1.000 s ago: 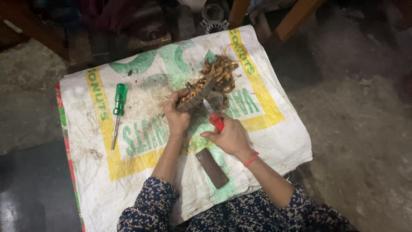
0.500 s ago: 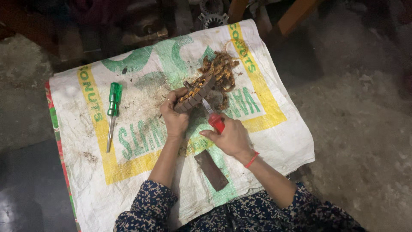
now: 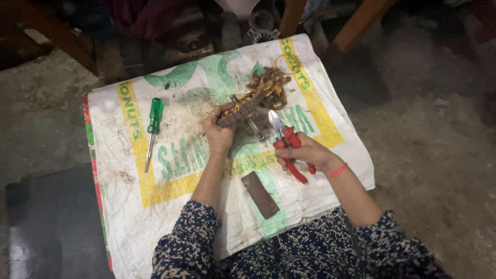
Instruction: The person uses pliers and a screwdriver to remove copper wire from a circular electrical component, likely a stator. They repeatedly pull and scrape the wire from the slots, accumulating a pile of removed wire on the sack.
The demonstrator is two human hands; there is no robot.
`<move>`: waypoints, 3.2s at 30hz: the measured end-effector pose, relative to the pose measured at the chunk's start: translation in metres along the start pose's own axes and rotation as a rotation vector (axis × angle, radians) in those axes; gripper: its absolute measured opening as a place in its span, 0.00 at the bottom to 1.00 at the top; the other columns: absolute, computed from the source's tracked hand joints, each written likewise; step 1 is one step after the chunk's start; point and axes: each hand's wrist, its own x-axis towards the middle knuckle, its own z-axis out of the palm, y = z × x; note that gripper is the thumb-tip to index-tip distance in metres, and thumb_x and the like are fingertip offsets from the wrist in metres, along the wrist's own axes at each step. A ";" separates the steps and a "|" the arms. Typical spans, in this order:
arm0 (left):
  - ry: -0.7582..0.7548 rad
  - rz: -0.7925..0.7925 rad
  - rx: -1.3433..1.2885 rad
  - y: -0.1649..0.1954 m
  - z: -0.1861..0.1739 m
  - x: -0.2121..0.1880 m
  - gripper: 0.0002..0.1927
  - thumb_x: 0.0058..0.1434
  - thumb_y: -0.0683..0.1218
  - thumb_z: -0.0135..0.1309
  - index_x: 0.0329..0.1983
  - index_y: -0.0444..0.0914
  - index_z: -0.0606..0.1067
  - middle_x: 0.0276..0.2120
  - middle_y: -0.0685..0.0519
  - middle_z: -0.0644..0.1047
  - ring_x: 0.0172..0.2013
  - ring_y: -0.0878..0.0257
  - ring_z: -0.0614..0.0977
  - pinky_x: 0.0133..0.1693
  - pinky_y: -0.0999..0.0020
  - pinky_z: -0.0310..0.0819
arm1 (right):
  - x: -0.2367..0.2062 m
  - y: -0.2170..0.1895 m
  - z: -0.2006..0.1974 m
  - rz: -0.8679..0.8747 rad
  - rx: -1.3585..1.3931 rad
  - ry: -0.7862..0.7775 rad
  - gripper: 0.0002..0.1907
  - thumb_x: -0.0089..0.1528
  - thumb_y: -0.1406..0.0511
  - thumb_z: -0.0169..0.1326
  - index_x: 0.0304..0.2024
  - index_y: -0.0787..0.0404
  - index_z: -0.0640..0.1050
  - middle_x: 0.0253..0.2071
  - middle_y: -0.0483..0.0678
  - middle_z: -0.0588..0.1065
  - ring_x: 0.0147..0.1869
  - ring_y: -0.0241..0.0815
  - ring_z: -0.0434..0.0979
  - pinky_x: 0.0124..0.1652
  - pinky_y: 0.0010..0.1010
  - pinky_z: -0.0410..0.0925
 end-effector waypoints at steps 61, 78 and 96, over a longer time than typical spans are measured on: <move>-0.004 0.033 0.056 0.006 0.008 0.010 0.20 0.50 0.37 0.72 0.46 0.33 0.79 0.41 0.52 0.83 0.41 0.67 0.83 0.46 0.72 0.78 | 0.011 0.012 0.071 -0.335 -0.245 0.342 0.17 0.51 0.78 0.49 0.41 0.65 0.77 0.49 0.46 0.79 0.49 0.34 0.77 0.50 0.27 0.71; -0.003 -0.047 0.014 0.001 0.006 0.010 0.19 0.52 0.36 0.69 0.47 0.34 0.79 0.40 0.54 0.82 0.41 0.68 0.82 0.47 0.73 0.77 | 0.024 0.012 0.078 -0.175 0.024 0.330 0.28 0.49 0.76 0.47 0.54 0.68 0.72 0.34 0.51 0.76 0.36 0.40 0.77 0.38 0.29 0.72; 0.010 -0.062 -0.092 -0.018 -0.002 0.022 0.15 0.52 0.33 0.67 0.43 0.33 0.80 0.36 0.56 0.81 0.38 0.69 0.80 0.43 0.73 0.77 | -0.001 0.011 0.009 -0.024 0.287 0.290 0.28 0.45 0.79 0.46 0.50 0.70 0.74 0.34 0.58 0.76 0.33 0.46 0.80 0.26 0.37 0.75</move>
